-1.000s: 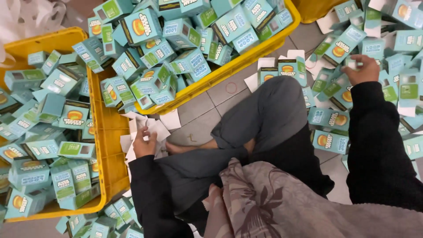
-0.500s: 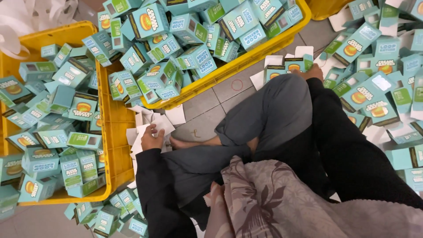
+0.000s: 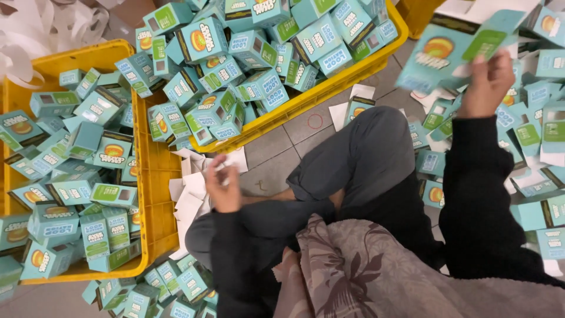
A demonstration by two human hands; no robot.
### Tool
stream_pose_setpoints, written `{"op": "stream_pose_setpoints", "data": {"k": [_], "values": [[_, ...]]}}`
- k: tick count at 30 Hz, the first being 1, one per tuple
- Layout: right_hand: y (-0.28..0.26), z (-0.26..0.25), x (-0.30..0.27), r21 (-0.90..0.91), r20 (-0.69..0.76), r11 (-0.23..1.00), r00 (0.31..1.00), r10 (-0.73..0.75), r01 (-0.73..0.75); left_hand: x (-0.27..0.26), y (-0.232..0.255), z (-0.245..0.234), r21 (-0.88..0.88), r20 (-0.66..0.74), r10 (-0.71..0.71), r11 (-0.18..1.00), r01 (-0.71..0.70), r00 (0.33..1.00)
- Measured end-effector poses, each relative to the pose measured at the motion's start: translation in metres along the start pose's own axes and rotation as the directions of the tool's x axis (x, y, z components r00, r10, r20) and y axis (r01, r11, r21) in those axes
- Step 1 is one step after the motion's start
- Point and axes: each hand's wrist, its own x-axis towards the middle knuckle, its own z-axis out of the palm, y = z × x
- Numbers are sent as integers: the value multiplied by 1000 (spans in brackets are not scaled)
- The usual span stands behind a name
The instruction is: Folding flat cardboard templates into small rectangular boxes
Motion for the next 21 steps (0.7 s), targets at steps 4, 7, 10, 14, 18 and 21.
{"op": "stream_pose_setpoints", "data": {"k": [4,7,10,14,18,21], "values": [[-100,84,-51,85,233,922,907,351,-378,-42,62,53,-246,219,18,969,37,976],[-187,153,-108,191,382,781,778,498,-594,-62,69,79,-509,442,70,841,185,894],[-198,173,-147,139,561,769,690,458,-624,-80,42,86,-717,471,105,624,310,876],[-169,175,-189,22,765,722,476,433,-691,-92,51,71,-769,606,-70,203,606,793],[-166,166,-201,1,912,835,343,225,-551,-76,140,53,-796,412,-15,481,368,911],[-223,183,-169,-58,869,972,467,161,-228,-90,69,54,-732,271,-68,633,251,960]]}}
